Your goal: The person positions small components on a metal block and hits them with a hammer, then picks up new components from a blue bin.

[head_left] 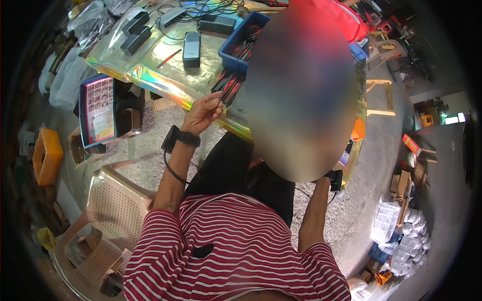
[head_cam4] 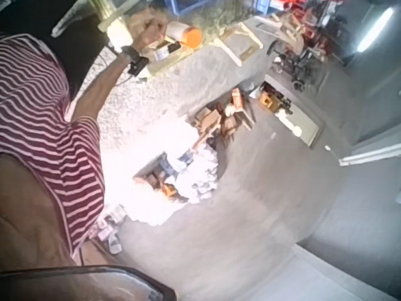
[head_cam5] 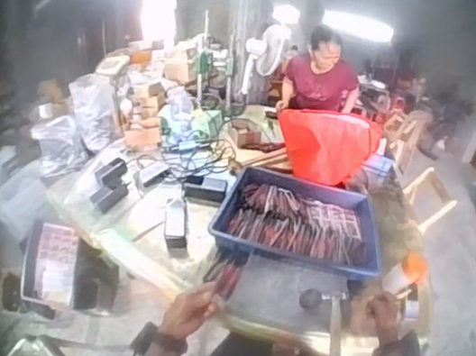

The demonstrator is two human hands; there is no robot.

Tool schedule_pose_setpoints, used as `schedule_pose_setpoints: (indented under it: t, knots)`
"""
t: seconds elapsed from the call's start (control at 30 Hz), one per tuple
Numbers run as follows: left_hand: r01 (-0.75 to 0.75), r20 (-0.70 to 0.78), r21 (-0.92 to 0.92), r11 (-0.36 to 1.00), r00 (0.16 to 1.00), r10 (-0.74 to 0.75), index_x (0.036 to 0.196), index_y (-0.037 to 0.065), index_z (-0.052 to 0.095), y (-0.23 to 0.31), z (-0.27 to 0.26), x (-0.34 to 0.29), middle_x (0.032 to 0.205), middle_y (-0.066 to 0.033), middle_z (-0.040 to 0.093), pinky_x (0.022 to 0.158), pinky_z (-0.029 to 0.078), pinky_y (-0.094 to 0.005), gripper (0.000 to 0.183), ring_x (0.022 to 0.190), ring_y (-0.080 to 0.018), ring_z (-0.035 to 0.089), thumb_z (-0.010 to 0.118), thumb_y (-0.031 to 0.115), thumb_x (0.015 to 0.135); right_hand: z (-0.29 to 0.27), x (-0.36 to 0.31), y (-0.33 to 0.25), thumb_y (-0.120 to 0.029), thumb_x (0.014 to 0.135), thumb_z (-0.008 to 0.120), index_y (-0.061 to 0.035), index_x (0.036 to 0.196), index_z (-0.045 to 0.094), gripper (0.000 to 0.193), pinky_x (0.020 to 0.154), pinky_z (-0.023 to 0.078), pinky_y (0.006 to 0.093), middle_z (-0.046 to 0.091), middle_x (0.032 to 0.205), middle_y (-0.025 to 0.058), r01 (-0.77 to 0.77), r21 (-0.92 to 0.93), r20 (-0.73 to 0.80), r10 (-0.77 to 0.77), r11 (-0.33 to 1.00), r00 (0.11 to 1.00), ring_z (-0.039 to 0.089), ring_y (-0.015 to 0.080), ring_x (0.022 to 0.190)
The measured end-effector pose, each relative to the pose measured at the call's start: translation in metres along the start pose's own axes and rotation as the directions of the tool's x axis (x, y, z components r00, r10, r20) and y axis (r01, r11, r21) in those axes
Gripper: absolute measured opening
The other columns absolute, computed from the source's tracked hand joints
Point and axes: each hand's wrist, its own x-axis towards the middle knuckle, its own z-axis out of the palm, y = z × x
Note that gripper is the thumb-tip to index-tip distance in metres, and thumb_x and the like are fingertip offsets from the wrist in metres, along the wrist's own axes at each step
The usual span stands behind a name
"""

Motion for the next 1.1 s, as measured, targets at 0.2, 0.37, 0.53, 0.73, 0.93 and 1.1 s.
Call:
schedule_pose_setpoints:
  t: [0.2,0.37,0.53,0.73,0.93,1.1]
  knots:
    - [-0.045,0.044,-0.003,0.999,0.998,0.045,0.112,0.000,0.045,-0.002,0.011,-0.008,0.076,-0.0038,0.054,0.051,0.040,-0.0171,0.038,0.061,-0.0101,0.050,0.057,0.009,0.077,-0.005,0.001,0.002,-0.004,0.068,0.053,-0.0011,0.067,0.052,0.004,0.044,0.036,0.0172,0.051,0.058,0.0039,-0.014,0.176,0.072,0.001,0.984,0.997,0.046,0.0087,0.048]
    - [-0.116,0.099,0.006,0.993,0.988,0.115,0.113,-0.001,0.044,0.003,0.023,-0.019,0.074,-0.0056,0.054,0.051,0.040,-0.0179,0.040,0.060,-0.0100,0.050,0.058,0.009,0.077,-0.002,-0.011,-0.008,-0.016,0.071,0.050,-0.0025,0.067,0.050,0.014,0.045,0.031,0.0185,0.047,0.059,0.0017,0.111,0.114,0.145,-0.127,0.987,0.981,0.041,0.0071,0.050]
    - [-0.169,0.091,0.169,0.971,0.984,0.156,0.103,-0.004,0.046,0.004,0.052,-0.017,0.075,-0.0106,0.056,0.052,0.045,-0.0223,0.031,0.057,-0.0126,0.054,0.055,0.006,0.076,-0.013,-0.006,0.021,-0.017,0.069,0.048,-0.0047,0.075,0.047,0.013,0.042,0.031,0.0185,0.044,0.057,-0.0004,0.052,0.150,0.106,-0.068,0.987,0.992,0.041,0.0068,0.048]
    - [-0.222,0.157,0.310,0.924,0.971,0.181,0.092,0.000,0.047,0.005,0.088,-0.015,0.072,-0.0107,0.058,0.049,0.047,-0.0223,0.017,0.055,-0.0138,0.056,0.052,0.005,0.077,-0.002,-0.013,0.003,-0.004,0.070,0.052,-0.0021,0.070,0.052,0.002,0.036,0.033,0.0181,0.048,0.053,0.0028,-0.098,0.319,0.027,0.094,0.943,0.995,0.041,0.0075,0.039]
    - [-0.277,0.205,0.461,0.843,0.957,0.203,0.080,0.002,0.045,-0.001,0.117,-0.019,0.073,-0.0142,0.059,0.050,0.049,-0.0252,0.009,0.054,-0.0161,0.058,0.048,-0.001,0.072,-0.008,-0.014,0.008,-0.009,0.075,0.052,-0.0025,0.071,0.052,0.008,0.040,0.034,0.0170,0.050,0.056,0.0018,0.016,0.216,0.002,-0.017,0.976,1.000,0.044,0.0067,0.044]
    - [-0.224,0.208,0.479,0.849,0.968,0.138,0.080,0.001,0.044,-0.015,0.127,-0.018,0.076,-0.0147,0.060,0.054,0.050,-0.0252,0.009,0.059,-0.0155,0.058,0.049,-0.001,0.074,-0.004,-0.029,-0.021,-0.011,0.077,0.052,-0.0031,0.072,0.052,0.010,0.044,0.035,0.0174,0.050,0.057,0.0013,0.100,0.151,0.058,-0.110,0.983,0.992,0.046,0.0059,0.050]
